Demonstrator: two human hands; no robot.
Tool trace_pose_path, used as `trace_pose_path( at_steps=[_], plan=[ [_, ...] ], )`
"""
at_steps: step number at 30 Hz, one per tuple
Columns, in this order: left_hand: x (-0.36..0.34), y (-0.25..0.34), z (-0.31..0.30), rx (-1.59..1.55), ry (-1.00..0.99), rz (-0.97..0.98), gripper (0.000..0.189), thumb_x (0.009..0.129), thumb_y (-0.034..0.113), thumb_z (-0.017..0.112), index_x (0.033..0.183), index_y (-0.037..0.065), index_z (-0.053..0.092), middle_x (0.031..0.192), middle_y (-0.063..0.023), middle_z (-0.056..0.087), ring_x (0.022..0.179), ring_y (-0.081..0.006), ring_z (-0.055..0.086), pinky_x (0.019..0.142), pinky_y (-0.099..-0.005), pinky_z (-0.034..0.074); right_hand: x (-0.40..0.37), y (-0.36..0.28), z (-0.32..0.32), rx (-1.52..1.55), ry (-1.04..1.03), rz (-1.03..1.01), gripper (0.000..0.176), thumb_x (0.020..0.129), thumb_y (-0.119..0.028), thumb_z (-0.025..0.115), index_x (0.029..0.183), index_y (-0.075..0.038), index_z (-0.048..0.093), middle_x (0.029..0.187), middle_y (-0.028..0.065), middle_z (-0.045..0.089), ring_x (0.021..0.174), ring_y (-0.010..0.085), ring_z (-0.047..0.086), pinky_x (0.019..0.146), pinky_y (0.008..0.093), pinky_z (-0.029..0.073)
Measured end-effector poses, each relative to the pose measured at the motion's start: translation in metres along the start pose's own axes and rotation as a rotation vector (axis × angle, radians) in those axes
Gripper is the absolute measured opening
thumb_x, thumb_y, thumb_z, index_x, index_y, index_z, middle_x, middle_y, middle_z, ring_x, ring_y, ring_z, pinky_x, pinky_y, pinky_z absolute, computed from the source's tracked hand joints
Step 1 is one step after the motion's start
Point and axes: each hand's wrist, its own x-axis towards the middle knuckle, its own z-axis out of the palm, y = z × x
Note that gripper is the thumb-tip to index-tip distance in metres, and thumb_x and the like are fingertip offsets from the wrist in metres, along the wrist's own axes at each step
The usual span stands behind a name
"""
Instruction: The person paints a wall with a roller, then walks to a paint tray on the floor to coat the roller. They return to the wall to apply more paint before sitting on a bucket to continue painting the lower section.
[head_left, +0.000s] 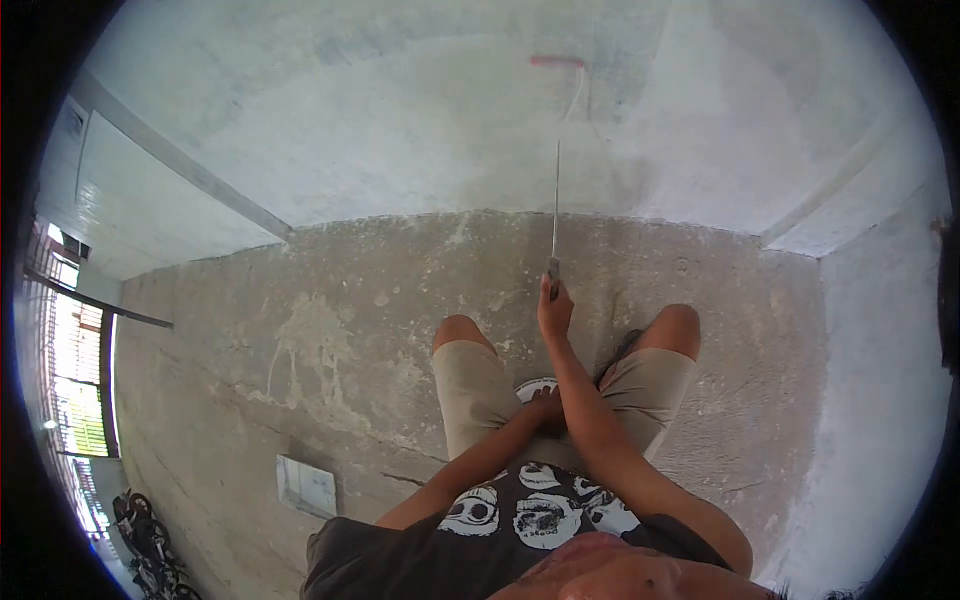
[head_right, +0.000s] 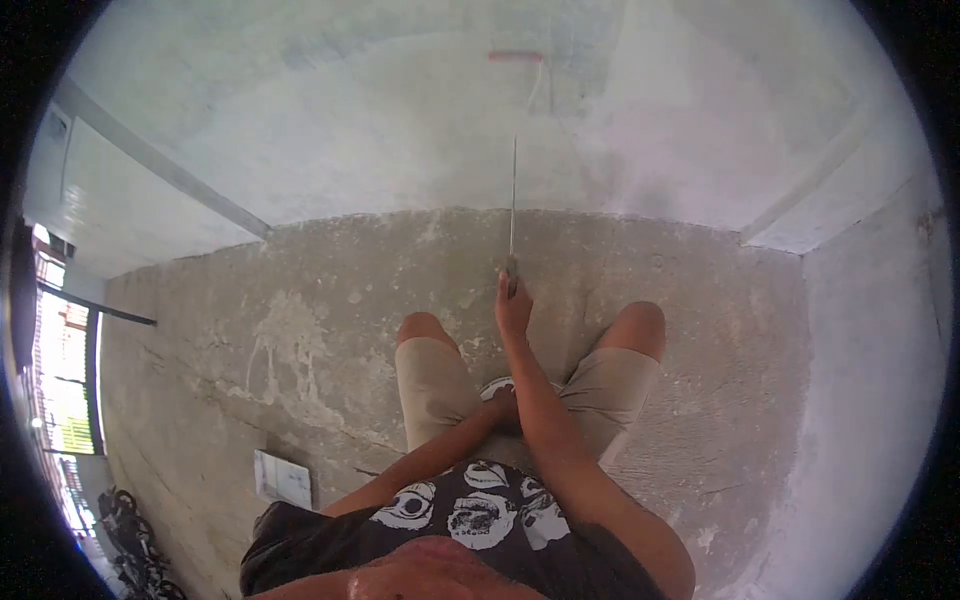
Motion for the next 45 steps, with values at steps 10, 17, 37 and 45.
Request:
trace_pose_path(
  at_steps=[10,17,37,45],
  plan=[
    [0.019,0.001,0.013,0.104,0.018,-0.112,0.076,0.089,0.053,0.05,0.15,0.016,0.023,0.155,-0.0184,0.018,0.138,-0.0441,0.027,0.109,-0.0595,0.023,0.013,0.021,0.001,-0.021,0.121,-0.065,0.054,0.093,-0.053,0.049,0.089,0.0,0.059,0.074,0.0176,0.062,0.075,0.0356,0.065,0.068,0.0433,0.049],
    [-0.003,0.004,-0.049,0.033,0.071,-0.052,0.068,0.089,0.043,0.057,0.143,0.007,0.036,0.147,-0.0205,0.036,0.132,-0.0392,0.039,0.108,-0.051,0.032,0.011,0.047,0.016,0.03,0.066,-0.024,0.05,0.093,-0.049,0.054,0.087,0.001,0.058,0.067,0.0157,0.057,0.063,0.0308,0.059,0.062,0.0392,0.045],
    [0.029,-0.117,-0.179,-0.322,0.551,-0.011,0.065,0.097,0.055,0.033,0.121,0.0,0.056,0.121,-0.0253,0.058,0.114,-0.0422,0.054,0.096,-0.0471,0.042,0.002,0.026,0.005,-0.048,0.066,-0.02,0.044,0.096,-0.04,0.053,0.098,0.003,0.061,0.074,0.0227,0.061,0.07,0.0371,0.061,0.062,0.0404,0.045],
    [-0.013,-0.084,-0.221,-0.501,0.827,-0.047,0.072,0.098,0.059,0.017,0.116,0.001,0.056,0.114,-0.0275,0.059,0.11,-0.0447,0.053,0.092,-0.0504,0.042,0.003,0.029,-0.008,-0.094,0.039,-0.048,0.046,0.094,-0.042,0.054,0.108,0.001,0.061,0.084,0.0251,0.065,0.084,0.0418,0.065,0.072,0.0447,0.048]
  ],
)
